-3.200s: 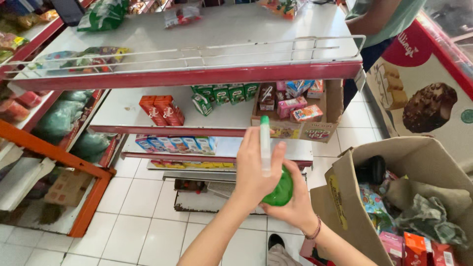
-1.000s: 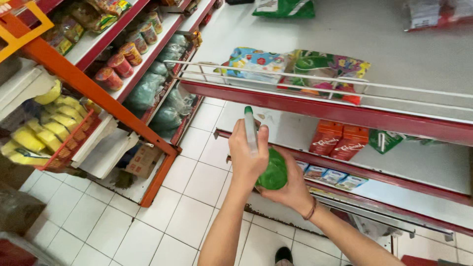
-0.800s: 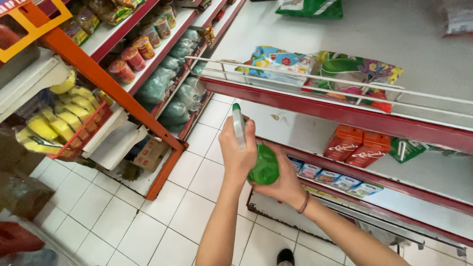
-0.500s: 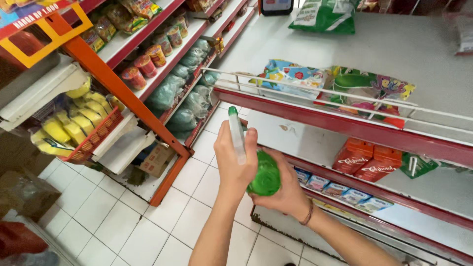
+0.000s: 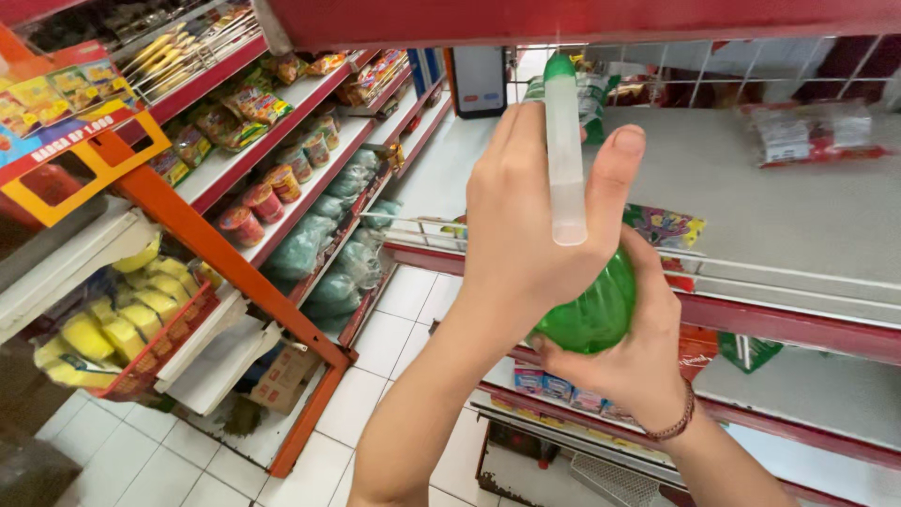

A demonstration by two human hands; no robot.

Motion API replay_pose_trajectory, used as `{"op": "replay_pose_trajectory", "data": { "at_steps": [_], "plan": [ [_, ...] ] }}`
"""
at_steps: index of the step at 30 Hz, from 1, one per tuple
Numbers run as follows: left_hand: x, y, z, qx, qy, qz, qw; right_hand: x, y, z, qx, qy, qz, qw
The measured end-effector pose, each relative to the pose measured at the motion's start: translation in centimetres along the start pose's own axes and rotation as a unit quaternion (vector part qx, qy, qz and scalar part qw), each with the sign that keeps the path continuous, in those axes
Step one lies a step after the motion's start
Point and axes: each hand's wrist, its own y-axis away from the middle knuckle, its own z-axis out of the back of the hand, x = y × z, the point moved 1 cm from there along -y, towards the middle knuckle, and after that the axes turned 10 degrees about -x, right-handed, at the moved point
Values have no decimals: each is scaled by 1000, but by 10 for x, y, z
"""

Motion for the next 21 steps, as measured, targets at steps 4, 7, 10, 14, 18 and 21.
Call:
{"op": "replay_pose_trajectory", "data": {
  "at_steps": [4,7,10,14,18,21],
  "plan": [
    [-16,3,-25,20,21,1,1000,-2,1,27,-18,-6,-6,1000],
    [-34,11,-48,29,53,-15,998,-7,6,55,-42,16,-11,999],
    [-56,19,-77,46,70,-20,996,-12,10,89,-70,29,-10,997],
    [-91,34,-120,65,105,-15,992,-13,14,144,-101,98,-11,990],
    [-125,48,-165,83,132,-22,988,-16,19,199,-134,152,-5,979],
    [-153,59,-198,82,157,-28,984,-20,22,238,-150,145,-13,978]
  ]
}}
